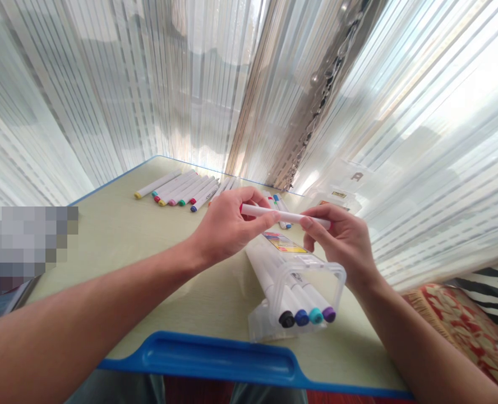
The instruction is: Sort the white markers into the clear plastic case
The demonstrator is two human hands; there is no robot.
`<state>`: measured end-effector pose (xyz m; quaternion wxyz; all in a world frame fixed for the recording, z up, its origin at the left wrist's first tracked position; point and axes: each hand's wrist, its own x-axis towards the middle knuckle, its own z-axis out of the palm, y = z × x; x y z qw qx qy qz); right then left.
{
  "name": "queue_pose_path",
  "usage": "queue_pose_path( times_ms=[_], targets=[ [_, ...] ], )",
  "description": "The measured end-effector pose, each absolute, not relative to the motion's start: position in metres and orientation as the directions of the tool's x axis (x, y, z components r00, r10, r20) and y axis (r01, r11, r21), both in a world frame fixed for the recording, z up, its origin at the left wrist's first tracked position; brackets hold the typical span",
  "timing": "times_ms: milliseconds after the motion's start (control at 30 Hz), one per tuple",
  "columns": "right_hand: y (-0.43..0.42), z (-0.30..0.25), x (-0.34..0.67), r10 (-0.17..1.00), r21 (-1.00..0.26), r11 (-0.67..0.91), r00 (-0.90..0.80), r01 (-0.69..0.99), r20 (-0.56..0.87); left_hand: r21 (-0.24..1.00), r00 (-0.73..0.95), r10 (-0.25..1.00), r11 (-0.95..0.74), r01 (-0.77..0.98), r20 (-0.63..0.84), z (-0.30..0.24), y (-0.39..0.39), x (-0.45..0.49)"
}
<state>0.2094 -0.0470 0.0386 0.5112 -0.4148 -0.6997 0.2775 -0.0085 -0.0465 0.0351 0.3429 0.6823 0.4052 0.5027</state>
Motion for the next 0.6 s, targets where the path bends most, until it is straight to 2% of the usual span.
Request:
queue_pose_path(
  times_ms=[600],
  targets=[
    [-0.0483,0.0385,0.2110,0.877,-0.832,0.481,-0.145,0.277,0.459,0.861,0.171,0.892,-0.450,0.238,0.419,0.0344,-0.0440,-0.0081]
  ],
)
